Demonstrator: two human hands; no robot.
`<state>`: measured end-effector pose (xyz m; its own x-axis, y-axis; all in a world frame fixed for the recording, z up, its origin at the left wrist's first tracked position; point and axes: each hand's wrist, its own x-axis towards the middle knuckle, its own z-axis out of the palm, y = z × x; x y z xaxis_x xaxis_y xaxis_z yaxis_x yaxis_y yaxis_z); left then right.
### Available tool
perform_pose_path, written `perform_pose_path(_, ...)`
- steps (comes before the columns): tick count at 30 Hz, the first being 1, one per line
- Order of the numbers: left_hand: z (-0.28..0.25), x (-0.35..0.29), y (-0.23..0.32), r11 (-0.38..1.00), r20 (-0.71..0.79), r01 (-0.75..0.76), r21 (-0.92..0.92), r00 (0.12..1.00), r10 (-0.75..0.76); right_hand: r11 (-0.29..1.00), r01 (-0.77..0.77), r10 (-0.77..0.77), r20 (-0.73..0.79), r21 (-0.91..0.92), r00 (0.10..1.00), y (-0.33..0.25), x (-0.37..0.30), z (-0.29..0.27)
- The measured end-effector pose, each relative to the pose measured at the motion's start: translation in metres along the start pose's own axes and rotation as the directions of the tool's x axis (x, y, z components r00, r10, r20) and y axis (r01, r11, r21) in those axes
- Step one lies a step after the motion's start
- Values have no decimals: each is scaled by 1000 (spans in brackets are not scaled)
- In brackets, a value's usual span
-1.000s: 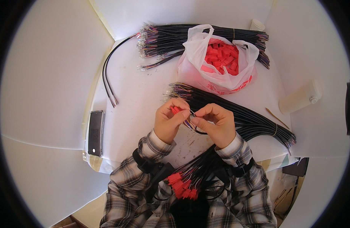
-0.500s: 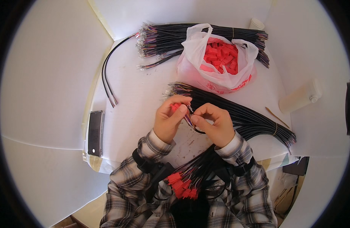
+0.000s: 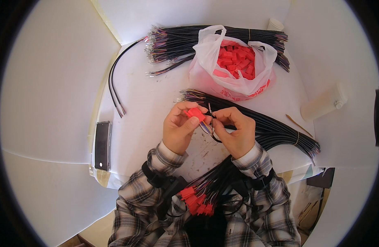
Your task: Insert the ends of multiple thin electrical wires into a pink plastic connector housing to form a wire harness.
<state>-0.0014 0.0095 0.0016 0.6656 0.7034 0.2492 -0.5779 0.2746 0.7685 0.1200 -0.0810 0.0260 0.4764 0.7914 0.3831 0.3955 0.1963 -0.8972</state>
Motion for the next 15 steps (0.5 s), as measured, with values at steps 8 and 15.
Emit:
perform_pose_path(8, -2, 1, 2, 998, 44, 34, -43, 998, -32, 989, 138, -142, -62, -59, 988, 1, 2, 0)
perform_pose_path(15, 2, 0, 2, 977, 11, 97, -188, 995, -97, 982, 164, -168, -42, -93, 985, -7, 2, -1)
